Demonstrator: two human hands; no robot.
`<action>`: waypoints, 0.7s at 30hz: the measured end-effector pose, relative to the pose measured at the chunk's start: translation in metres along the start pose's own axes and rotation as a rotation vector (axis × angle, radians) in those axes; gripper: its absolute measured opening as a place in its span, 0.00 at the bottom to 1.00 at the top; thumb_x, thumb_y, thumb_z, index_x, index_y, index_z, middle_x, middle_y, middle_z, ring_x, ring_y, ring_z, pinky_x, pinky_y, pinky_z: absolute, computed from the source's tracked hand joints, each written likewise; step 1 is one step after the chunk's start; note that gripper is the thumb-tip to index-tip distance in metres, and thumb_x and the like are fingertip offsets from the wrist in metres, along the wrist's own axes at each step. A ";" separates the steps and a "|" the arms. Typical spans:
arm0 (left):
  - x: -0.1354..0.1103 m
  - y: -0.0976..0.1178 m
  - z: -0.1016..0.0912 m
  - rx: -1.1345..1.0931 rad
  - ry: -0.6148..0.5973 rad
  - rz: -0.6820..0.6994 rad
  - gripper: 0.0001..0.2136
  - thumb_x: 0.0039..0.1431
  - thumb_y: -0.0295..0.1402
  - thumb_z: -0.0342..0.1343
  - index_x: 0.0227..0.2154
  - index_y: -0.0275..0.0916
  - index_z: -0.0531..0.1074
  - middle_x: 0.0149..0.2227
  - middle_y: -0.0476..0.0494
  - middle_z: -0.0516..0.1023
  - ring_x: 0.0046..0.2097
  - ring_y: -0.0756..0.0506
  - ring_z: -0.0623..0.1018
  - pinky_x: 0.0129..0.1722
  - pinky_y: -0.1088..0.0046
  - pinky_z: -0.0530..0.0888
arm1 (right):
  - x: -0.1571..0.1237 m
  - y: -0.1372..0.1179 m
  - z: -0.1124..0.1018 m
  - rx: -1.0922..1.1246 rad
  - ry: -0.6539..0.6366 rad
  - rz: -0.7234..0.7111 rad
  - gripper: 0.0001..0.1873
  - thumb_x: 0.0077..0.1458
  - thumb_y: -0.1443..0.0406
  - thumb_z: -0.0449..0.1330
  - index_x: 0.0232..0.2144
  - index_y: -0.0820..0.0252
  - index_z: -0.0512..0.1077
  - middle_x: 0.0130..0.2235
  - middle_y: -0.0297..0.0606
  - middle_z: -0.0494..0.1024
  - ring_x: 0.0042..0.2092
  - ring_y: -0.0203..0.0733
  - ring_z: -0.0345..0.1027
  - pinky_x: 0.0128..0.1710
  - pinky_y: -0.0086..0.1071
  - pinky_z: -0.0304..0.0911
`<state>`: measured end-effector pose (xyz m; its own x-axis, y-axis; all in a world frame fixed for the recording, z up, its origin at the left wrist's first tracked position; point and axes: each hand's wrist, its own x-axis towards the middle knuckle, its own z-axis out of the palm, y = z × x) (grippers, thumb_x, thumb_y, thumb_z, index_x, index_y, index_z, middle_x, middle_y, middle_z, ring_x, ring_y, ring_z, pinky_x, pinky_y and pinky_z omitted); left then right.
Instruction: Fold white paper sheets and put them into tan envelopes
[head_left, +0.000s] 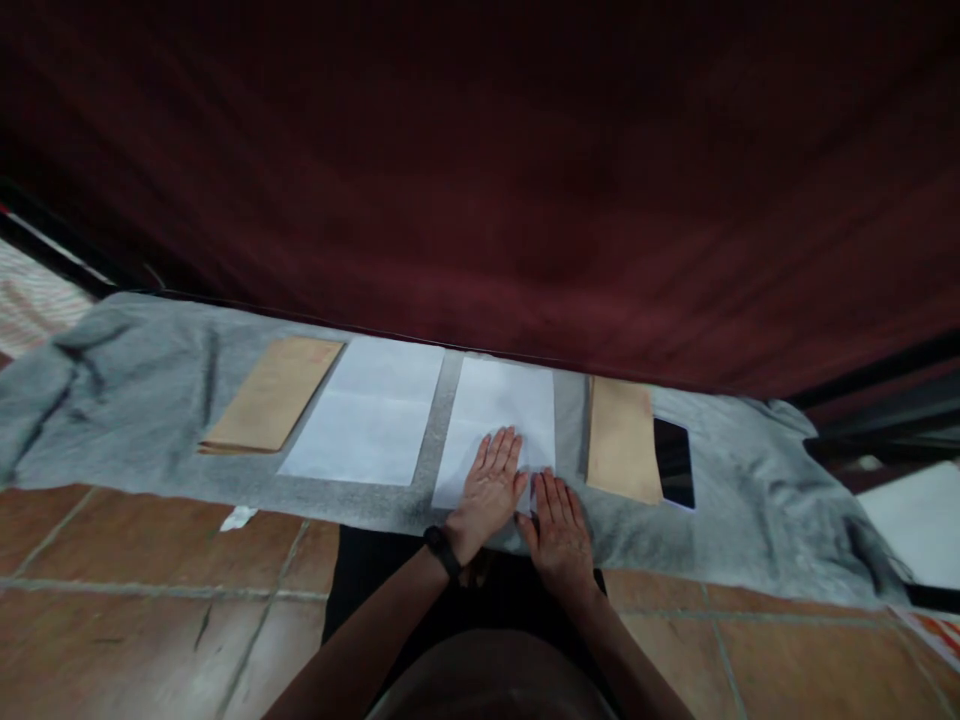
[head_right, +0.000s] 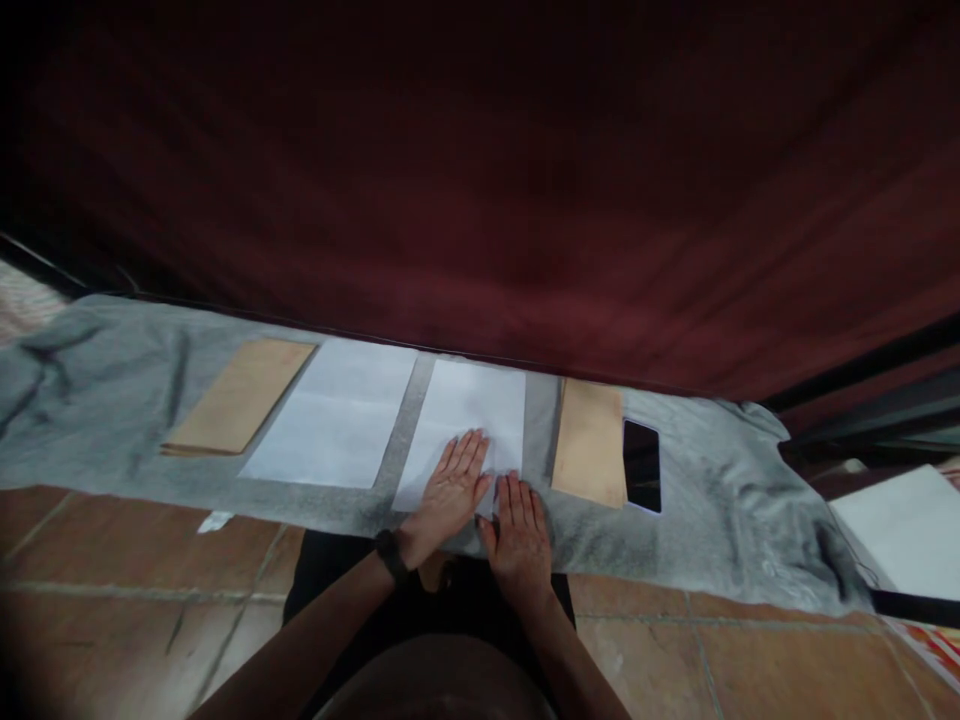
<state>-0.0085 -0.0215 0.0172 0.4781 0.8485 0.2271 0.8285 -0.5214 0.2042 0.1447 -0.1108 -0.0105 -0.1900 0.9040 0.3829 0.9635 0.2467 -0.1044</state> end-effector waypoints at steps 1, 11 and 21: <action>0.007 -0.001 0.004 0.006 -0.010 -0.012 0.27 0.73 0.40 0.41 0.69 0.29 0.54 0.72 0.33 0.55 0.73 0.40 0.53 0.71 0.54 0.54 | 0.000 0.000 0.000 -0.002 0.002 0.001 0.35 0.70 0.55 0.50 0.72 0.67 0.50 0.69 0.53 0.62 0.68 0.55 0.56 0.66 0.50 0.54; 0.028 -0.052 0.013 0.092 0.091 -0.206 0.30 0.73 0.41 0.39 0.70 0.28 0.51 0.70 0.29 0.57 0.72 0.38 0.55 0.70 0.52 0.55 | 0.004 -0.003 -0.005 -0.027 -0.031 0.019 0.36 0.70 0.55 0.51 0.72 0.67 0.48 0.69 0.54 0.61 0.68 0.56 0.57 0.66 0.50 0.55; 0.082 -0.034 0.026 0.036 0.026 -0.050 0.30 0.73 0.42 0.38 0.71 0.32 0.50 0.71 0.34 0.56 0.73 0.38 0.54 0.72 0.51 0.50 | 0.003 -0.004 -0.007 0.005 -0.010 0.031 0.36 0.70 0.56 0.51 0.73 0.64 0.46 0.69 0.51 0.60 0.68 0.54 0.58 0.66 0.49 0.57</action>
<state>0.0096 0.0684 0.0045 0.4287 0.8703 0.2424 0.8612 -0.4747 0.1814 0.1421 -0.1114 -0.0025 -0.1622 0.9146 0.3704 0.9680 0.2204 -0.1203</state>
